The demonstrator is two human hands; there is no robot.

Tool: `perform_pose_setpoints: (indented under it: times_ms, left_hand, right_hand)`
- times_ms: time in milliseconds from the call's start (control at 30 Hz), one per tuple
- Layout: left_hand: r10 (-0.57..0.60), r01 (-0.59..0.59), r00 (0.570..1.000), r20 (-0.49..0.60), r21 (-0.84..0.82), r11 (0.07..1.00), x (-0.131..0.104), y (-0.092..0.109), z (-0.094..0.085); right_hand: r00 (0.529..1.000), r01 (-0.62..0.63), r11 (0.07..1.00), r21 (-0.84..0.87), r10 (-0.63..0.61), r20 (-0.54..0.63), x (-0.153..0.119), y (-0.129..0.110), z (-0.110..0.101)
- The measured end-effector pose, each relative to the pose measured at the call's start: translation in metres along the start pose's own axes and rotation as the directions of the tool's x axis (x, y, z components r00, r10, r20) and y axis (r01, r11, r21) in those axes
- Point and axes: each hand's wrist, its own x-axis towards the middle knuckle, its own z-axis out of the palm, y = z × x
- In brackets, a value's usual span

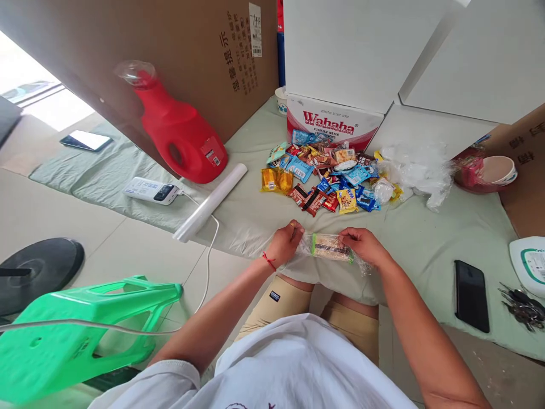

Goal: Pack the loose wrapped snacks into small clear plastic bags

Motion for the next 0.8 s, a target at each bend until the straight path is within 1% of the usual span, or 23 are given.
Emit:
perform_pose_setpoints:
  times_ms: [67,167,233,300,333,367,400,433,467,500,533,567,600,633,667,733,800]
  left_hand:
    - [-0.046,0.046,0.999,-0.006,0.049,0.998,0.0,0.007,0.002]
    - [-0.124,0.118,0.992,0.011,0.242,0.963,0.003,0.017,0.005]
    - [-0.168,0.154,0.986,0.012,0.339,0.928,0.005,0.02,0.007]
    - [-0.19,0.173,0.982,0.004,0.392,0.903,0.008,0.019,0.009]
    - [-0.191,0.174,0.982,0.0,0.414,0.894,0.009,0.018,0.011]
    - [-0.188,0.172,0.982,-0.008,0.435,0.884,0.009,0.016,0.013]
    - [-0.185,0.171,0.983,-0.015,0.457,0.873,0.009,0.013,0.015]
    - [-0.178,0.166,0.984,-0.02,0.474,0.864,0.008,0.011,0.018]
    - [-0.17,0.159,0.985,-0.022,0.486,0.859,0.007,0.009,0.02]
    - [-0.16,0.151,0.987,-0.024,0.492,0.857,0.005,0.007,0.023]
    - [-0.151,0.146,0.988,-0.029,0.493,0.858,0.004,0.006,0.025]
    - [-0.143,0.141,0.989,-0.034,0.49,0.86,0.003,0.005,0.027]
    - [-0.134,0.137,0.99,-0.04,0.485,0.864,0.002,0.004,0.027]
    - [-0.128,0.134,0.991,-0.045,0.483,0.865,0.002,0.005,0.027]
    - [-0.13,0.14,0.99,-0.053,0.48,0.866,0.003,0.005,0.025]
    - [-0.153,0.175,0.985,-0.083,0.446,0.878,0.007,0.009,0.02]
    - [-0.199,0.223,0.974,-0.103,0.338,0.915,0.015,0.015,0.013]
  right_hand:
    - [1.0,-0.004,1.0,0.003,0.004,-0.023,0.001,-0.002,0.004]
    - [0.998,0.006,1.0,-0.011,-0.007,-0.067,0.0,-0.002,0.009]
    - [0.998,0.011,0.998,-0.055,-0.015,-0.067,-0.001,0.001,0.005]
    - [0.996,-0.017,0.982,-0.189,0.0,-0.092,-0.004,0.004,-0.005]
    - [0.99,-0.053,0.953,-0.298,0.011,-0.14,-0.007,0.004,-0.011]
    - [0.977,-0.1,0.902,-0.42,0.01,-0.212,-0.01,0.003,-0.016]
    - [0.954,-0.154,0.834,-0.53,-0.014,-0.299,-0.015,0.001,-0.019]
    - [0.92,-0.202,0.766,-0.61,-0.064,-0.386,-0.02,-0.003,-0.02]
    - [0.883,-0.224,0.718,-0.659,-0.137,-0.449,-0.026,-0.007,-0.018]
    - [0.853,-0.199,0.7,-0.685,-0.22,-0.473,-0.032,-0.012,-0.014]
    - [0.838,-0.129,0.703,-0.699,-0.3,-0.456,-0.037,-0.017,-0.006]
    - [0.835,-0.029,0.709,-0.704,-0.371,-0.408,-0.041,-0.022,0.003]
    - [0.841,0.073,0.708,-0.702,-0.422,-0.338,-0.044,-0.024,0.014]
    - [0.857,0.152,0.701,-0.697,-0.445,-0.261,-0.045,-0.026,0.024]
    - [0.879,0.189,0.697,-0.691,-0.434,-0.197,-0.045,-0.025,0.033]
    - [0.928,0.163,0.71,-0.685,-0.346,-0.139,-0.039,-0.021,0.045]
    - [0.958,0.11,0.732,-0.672,-0.258,-0.125,-0.031,-0.016,0.048]
